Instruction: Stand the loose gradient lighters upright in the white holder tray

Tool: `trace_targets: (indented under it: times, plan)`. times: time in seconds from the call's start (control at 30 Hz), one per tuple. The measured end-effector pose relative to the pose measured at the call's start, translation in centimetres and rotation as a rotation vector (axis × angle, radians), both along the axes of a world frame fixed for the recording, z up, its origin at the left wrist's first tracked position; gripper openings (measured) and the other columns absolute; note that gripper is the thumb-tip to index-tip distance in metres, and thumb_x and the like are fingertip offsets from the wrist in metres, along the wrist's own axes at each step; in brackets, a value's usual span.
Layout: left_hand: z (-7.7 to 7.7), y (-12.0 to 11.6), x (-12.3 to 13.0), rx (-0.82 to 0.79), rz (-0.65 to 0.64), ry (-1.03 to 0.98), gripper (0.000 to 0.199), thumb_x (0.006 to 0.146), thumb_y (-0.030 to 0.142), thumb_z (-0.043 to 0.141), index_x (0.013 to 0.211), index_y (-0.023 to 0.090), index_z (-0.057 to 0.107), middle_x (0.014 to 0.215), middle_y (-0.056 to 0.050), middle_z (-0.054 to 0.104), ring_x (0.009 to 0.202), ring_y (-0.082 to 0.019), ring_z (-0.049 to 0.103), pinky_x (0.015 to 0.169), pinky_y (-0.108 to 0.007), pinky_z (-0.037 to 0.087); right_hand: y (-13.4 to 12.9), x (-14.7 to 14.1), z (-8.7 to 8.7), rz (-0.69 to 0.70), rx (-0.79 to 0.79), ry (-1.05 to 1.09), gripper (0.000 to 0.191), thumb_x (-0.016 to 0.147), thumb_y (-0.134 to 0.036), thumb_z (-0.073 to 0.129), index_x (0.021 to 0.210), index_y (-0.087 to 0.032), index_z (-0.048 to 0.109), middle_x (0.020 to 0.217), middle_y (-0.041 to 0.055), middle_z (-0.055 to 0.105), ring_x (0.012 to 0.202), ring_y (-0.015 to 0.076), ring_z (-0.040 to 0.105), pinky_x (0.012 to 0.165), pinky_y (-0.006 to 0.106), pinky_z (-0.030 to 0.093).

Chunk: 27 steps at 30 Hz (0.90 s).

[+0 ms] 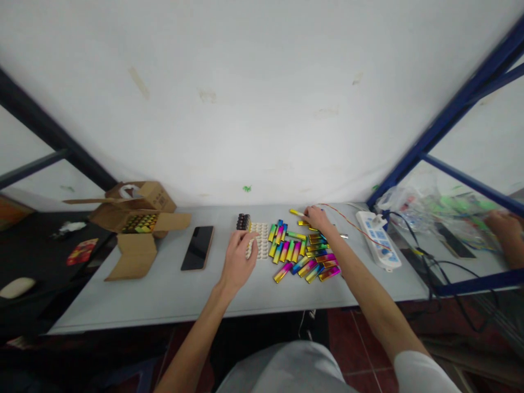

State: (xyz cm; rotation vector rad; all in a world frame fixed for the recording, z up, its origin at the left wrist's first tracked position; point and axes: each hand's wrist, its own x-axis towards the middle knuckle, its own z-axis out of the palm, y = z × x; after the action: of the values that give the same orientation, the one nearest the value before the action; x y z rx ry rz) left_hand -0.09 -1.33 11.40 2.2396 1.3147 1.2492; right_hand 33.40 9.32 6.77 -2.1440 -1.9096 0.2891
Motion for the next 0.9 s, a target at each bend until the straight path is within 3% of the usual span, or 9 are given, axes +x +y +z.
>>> trace_targets:
  times: [0.17,0.23,0.3,0.37,0.5,0.6,0.7,0.9]
  plan:
    - [-0.3,0.4,1.0,-0.286,-0.005,-0.269,0.022,0.098,0.035,0.059,0.109,0.020,0.071,0.102,-0.007,0.071,0.088,-0.019,0.067,0.079,-0.032,0.055,-2.2,-0.7,1.5,0.128,0.072,0.189,0.026,0.100,-0.038,0.064,0.109,-0.015,0.070,0.104,0.0112,0.077,0.092,0.0194,0.071,0.085,0.029,0.052]
    - [-0.7,1.2,1.4,-0.446,-0.037,-0.421,0.031,0.096,0.045,0.062,0.112,0.019,0.069,0.101,-0.009,0.073,0.085,-0.019,0.070,0.071,-0.030,0.055,-4.0,-1.7,2.1,0.247,0.120,0.443,0.032,0.097,-0.046,0.066,0.110,-0.016,0.070,0.100,0.0081,0.078,0.087,0.0183,0.072,0.079,0.029,0.055]
    - [-0.9,1.8,1.8,-0.615,-0.114,-0.569,0.044,0.092,0.056,0.065,0.113,0.018,0.067,0.093,-0.008,0.073,0.078,-0.020,0.070,0.062,-0.029,0.054,-6.0,-3.2,2.8,0.388,0.110,0.747,0.039,0.091,-0.053,0.072,0.109,-0.018,0.072,0.097,0.0061,0.077,0.085,0.0192,0.071,0.076,0.031,0.056]
    - [-0.8,2.0,2.2,-0.763,-0.221,-0.665,0.051,0.086,0.063,0.070,0.107,0.016,0.068,0.084,-0.007,0.071,0.071,-0.019,0.069,0.059,-0.029,0.054,-7.5,-5.0,3.7,0.466,0.045,0.915,0.041,0.088,-0.054,0.075,0.110,-0.019,0.074,0.096,0.0057,0.077,0.086,0.0206,0.072,0.078,0.033,0.058]
    - [-0.3,1.6,2.3,-0.928,-0.467,-0.631,0.046,0.082,0.058,0.077,0.095,0.014,0.071,0.072,-0.005,0.068,0.063,-0.016,0.063,0.062,-0.029,0.052,-8.8,-8.0,4.6,0.528,0.053,0.933,0.034,0.089,-0.049,0.075,0.109,-0.022,0.078,0.106,0.0068,0.076,0.096,0.0227,0.072,0.089,0.037,0.058]
    - [-0.6,1.0,1.8,-0.965,-0.540,-0.642,0.040,0.086,0.053,0.075,0.093,0.014,0.070,0.074,-0.005,0.069,0.066,-0.015,0.063,0.066,-0.030,0.051,-8.6,-9.1,3.8,0.533,0.081,0.938,0.038,0.090,-0.049,0.074,0.119,-0.024,0.076,0.116,0.0069,0.074,0.102,0.0229,0.070,0.093,0.038,0.058]
    - [-1.3,0.5,1.1,-1.007,-0.511,-0.747,0.038,0.084,0.049,0.079,0.098,0.017,0.064,0.086,-0.007,0.073,0.075,-0.018,0.068,0.072,-0.032,0.053,-8.4,-9.5,2.0,0.461,0.094,1.024,0.045,0.095,-0.050,0.067,0.132,-0.025,0.069,0.121,0.0068,0.073,0.103,0.0217,0.070,0.095,0.038,0.058]
    - [-2.0,-0.1,0.9,-0.992,-0.374,-0.896,0.063,0.074,0.044,0.089,0.123,0.024,0.054,0.094,-0.003,0.070,0.069,-0.012,0.062,0.063,-0.025,0.046,-8.8,-10.4,-0.7,0.292,0.163,1.084,0.041,0.098,-0.055,0.060,0.123,-0.023,0.067,0.111,0.0070,0.073,0.097,0.0208,0.071,0.093,0.036,0.058]
